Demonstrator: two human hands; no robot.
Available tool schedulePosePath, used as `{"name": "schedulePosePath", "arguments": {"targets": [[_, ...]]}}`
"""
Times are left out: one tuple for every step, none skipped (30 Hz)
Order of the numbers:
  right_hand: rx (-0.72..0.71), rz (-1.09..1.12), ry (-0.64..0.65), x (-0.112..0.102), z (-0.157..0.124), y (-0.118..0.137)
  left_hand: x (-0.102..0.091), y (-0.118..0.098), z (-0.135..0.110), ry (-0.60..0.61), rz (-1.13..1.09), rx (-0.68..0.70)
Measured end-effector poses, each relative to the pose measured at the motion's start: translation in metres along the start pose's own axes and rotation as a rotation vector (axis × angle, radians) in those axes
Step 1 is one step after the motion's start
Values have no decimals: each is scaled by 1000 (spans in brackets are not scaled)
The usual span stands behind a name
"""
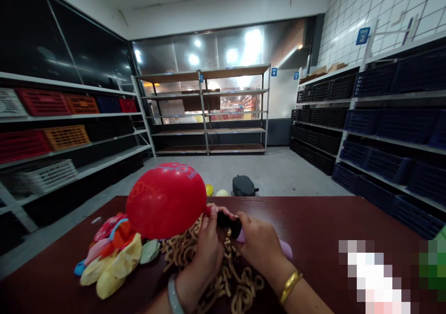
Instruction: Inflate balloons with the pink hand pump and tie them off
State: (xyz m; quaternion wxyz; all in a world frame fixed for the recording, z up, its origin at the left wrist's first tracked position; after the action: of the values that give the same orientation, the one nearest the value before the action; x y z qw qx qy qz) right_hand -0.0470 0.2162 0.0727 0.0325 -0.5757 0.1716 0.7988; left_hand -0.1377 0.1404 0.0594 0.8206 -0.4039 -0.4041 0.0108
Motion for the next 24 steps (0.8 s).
{"name": "schedulePosePath", "arguments": {"targets": [[-21, 5, -1, 1, 0, 1, -2, -1, 0, -15, 12, 4], [-42, 9, 2, 1, 0, 3, -5, -2, 0, -32, 27, 11], [-62, 12, 10, 1, -1, 5, -7, -4, 0, -52, 45, 22], [-78, 14, 19, 1, -1, 7, -11, -5, 0, -72, 61, 31], [-93, 17, 32, 1, -1, 9, -14, -6, 1, -90, 75, 39], [-107, 22, 46, 1, -1, 11, -17, -7, 2, -107, 90, 46], [-118, 26, 61, 1, -1, 12, -21, -7, 3, -119, 109, 50], [-124, 29, 76, 1, -1, 13, -24, -7, 3, -130, 132, 57], [-124, 29, 87, 1, -1, 14, -27, -7, 4, -142, 157, 67], [-123, 30, 96, 1, 0, 14, -29, -7, 5, -150, 178, 73], [-118, 30, 103, 1, 0, 14, -31, -7, 5, -156, 188, 74], [-112, 34, 107, 1, 0, 14, -32, -6, 6, -158, 185, 67], [-109, 39, 112, 2, 0, 13, -32, -5, 6, -155, 172, 57], [-106, 46, 115, 2, 0, 13, -31, -4, 6, -150, 155, 48], [-103, 52, 117, 3, 0, 13, -30, -3, 6, -138, 137, 40], [-100, 56, 119, 4, 0, 13, -27, -4, 6, -123, 122, 38], [-100, 62, 120, 4, 0, 13, -25, -5, 7, -109, 103, 41], [-101, 70, 119, 5, 0, 14, -22, -7, 7, -97, 77, 44], [-105, 83, 116, 5, 0, 15, -19, -9, 8, -85, 45, 46], [-111, 99, 109, 5, 0, 16, -17, -13, 9, -76, 11, 50], [-119, 117, 100, 4, 0, 17, -16, -17, 11, -69, -20, 59], [-126, 129, 90, 3, 0, 18, -16, -24, 14, -71, -43, 76], [-132, 133, 83, 2, 1, 17, -18, -31, 17, -77, -56, 97], [-136, 129, 82, 2, 1, 17, -21, -40, 21, -86, -59, 124]]}}
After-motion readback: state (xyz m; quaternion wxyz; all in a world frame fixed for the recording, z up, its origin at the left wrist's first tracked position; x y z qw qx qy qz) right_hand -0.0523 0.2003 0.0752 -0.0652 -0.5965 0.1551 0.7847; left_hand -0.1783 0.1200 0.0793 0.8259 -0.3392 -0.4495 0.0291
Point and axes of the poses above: each hand's wrist, its own z-axis towards the middle knuckle, its own x-axis out of the palm, y = z × x, the point moved 7 cm from there along z, towards the middle knuckle, and after that the axes turned 13 degrees about y, right-handed, at the moved point
